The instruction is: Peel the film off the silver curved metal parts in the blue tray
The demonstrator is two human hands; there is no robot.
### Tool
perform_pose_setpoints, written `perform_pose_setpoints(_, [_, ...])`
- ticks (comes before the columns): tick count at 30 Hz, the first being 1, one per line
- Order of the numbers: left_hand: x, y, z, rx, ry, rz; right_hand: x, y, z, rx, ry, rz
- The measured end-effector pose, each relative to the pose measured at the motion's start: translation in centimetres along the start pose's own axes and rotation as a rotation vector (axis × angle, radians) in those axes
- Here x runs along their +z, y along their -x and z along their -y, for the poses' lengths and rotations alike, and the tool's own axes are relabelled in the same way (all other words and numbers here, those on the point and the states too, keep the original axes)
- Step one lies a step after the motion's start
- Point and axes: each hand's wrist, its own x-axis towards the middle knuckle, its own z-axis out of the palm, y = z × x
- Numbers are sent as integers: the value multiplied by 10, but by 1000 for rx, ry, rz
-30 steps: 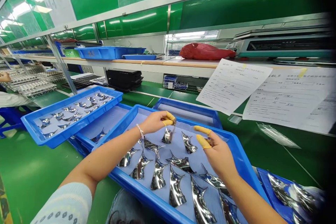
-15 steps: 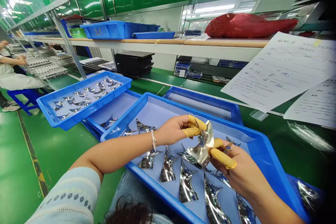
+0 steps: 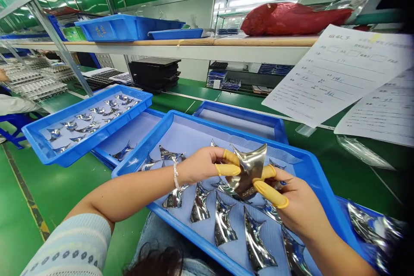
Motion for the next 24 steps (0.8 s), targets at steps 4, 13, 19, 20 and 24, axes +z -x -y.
perform_pose_setpoints(4, [1, 6, -2, 139, -201, -47, 1, 0, 10, -185, 111, -1])
perform_pose_setpoints(13, [-3, 10, -2, 711, -624, 45, 1, 6, 31, -738, 426, -49])
perform_pose_setpoints(19, [-4, 11, -4, 847, -696, 71, 0, 8, 26, -785, 470, -21])
perform_pose_setpoints(20, [-3, 11, -4, 845, -700, 76, 0, 8, 26, -786, 460, -19])
perform_pose_setpoints(24, [-2, 13, -8, 829, -672, 98, 1, 6, 25, -800, 420, -15])
